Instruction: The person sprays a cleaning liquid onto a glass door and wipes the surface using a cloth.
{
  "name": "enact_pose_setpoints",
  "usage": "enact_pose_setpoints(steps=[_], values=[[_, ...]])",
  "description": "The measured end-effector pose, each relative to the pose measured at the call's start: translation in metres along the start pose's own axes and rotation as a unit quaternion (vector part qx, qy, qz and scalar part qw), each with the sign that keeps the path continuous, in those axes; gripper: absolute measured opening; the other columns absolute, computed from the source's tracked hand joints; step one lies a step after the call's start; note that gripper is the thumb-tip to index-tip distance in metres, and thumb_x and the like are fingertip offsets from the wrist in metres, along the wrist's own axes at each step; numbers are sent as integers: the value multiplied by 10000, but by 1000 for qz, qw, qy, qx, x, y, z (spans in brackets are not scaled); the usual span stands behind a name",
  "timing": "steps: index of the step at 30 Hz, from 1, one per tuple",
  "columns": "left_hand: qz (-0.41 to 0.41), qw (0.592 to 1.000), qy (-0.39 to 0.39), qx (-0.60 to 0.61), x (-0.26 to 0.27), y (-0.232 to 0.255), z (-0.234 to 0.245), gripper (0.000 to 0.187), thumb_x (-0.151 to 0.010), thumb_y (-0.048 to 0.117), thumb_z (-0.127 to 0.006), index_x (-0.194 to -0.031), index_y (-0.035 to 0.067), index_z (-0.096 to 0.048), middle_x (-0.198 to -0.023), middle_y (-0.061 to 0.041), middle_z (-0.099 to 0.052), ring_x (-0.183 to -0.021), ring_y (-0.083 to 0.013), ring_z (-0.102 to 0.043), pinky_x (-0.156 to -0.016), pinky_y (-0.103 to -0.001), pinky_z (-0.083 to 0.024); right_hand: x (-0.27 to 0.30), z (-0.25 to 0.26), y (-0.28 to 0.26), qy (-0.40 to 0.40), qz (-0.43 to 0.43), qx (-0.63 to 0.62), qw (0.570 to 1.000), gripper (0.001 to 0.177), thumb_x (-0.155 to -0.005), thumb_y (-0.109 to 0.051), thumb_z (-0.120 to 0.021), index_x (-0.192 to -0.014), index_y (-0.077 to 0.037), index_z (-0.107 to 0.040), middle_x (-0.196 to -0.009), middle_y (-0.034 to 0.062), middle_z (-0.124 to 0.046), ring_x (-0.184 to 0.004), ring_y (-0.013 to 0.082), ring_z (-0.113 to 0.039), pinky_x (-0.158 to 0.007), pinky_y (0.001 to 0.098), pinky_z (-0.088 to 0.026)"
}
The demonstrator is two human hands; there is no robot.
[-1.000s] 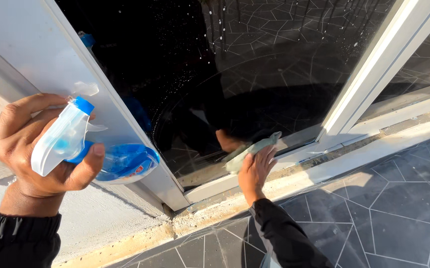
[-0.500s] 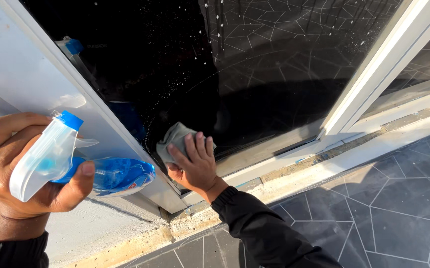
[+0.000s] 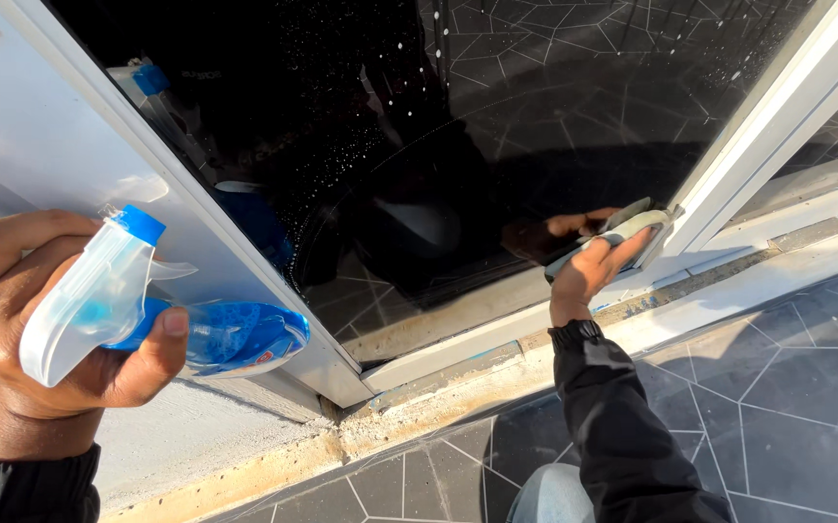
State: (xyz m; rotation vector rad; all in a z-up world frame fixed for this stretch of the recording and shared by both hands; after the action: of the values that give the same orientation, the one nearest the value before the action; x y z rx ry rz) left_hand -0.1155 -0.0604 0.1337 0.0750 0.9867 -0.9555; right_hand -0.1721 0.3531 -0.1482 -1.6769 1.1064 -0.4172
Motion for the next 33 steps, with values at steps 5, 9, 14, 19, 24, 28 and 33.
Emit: enact_pose_setpoints(steps=[5,9,14,19,24,28,33], values=[[15,999,-20,19,6,-4,-11,415,-744,338,-618,-878,-55,-631,-737,-168,-581,-918,-246,-594,-754,-306,-518,129,-105,-24,-59,368,257,892,531,-955,-281,-282,-1432,-106,-128,-1493,173,-36,-1410,339,-31,-1166,505,-48],[39,998,-18,54,9,-6,-11,388,-797,326,-628,-896,-49,-626,-847,-194,-576,-902,-214,-582,-748,-269,-510,240,-147,31,-269,431,334,794,401,-908,-318,-505,-1264,-152,-426,-1363,204,-309,-1293,394,-260,-1079,521,-196],[47,998,-21,44,11,-8,-12,387,-748,311,-615,-909,-40,-631,-785,-138,-561,-923,-242,-589,-738,-285,-503,194,-76,79,-171,244,377,877,604,-910,-264,-437,-1313,113,-192,-1392,334,-97,-1305,490,-101,-1062,530,-134],[48,997,-37,57,12,-9,-14,376,-800,333,-597,-873,-35,-622,-841,-192,-590,-862,-170,-546,-738,-248,-498,55,26,94,96,-91,285,949,608,-919,-406,-130,-1384,-23,-46,-1454,169,-83,-1349,307,-43,-1087,445,-14],[3,998,-14,-59,1,-1,-3,395,-747,377,-563,-831,1,-650,-722,-123,-610,-890,-210,-568,-801,-308,-463,-38,32,18,158,-53,-37,985,604,-919,-398,-235,-1375,-39,-68,-1429,168,-164,-1300,277,-282,-1048,321,-282],[-1,995,-14,-103,-4,1,-1,410,-737,424,-538,-777,33,-658,-734,-87,-623,-872,-179,-573,-883,-315,-399,-24,-20,-79,118,70,72,988,571,-924,-369,-267,-1400,-86,-127,-1449,176,-161,-1322,287,-241,-1054,323,-271],[-17,994,18,-108,-9,11,11,411,-778,425,-545,-833,46,-693,-798,-69,-649,-918,-186,-568,-864,-334,-329,115,-154,-135,-53,389,268,880,538,-937,-250,-360,-1401,-34,-196,-1458,254,-123,-1382,431,-84,-1159,486,-83]])
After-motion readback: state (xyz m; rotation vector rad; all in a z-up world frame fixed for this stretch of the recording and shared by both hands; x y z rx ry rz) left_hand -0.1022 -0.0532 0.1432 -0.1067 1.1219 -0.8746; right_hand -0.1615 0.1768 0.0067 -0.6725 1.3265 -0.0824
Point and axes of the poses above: each hand's wrist, its own x-axis away from the middle knuckle, its own z-axis out of the back of the hand, y = z × x, the point moved 9 cm from there along -x, towards the middle knuckle
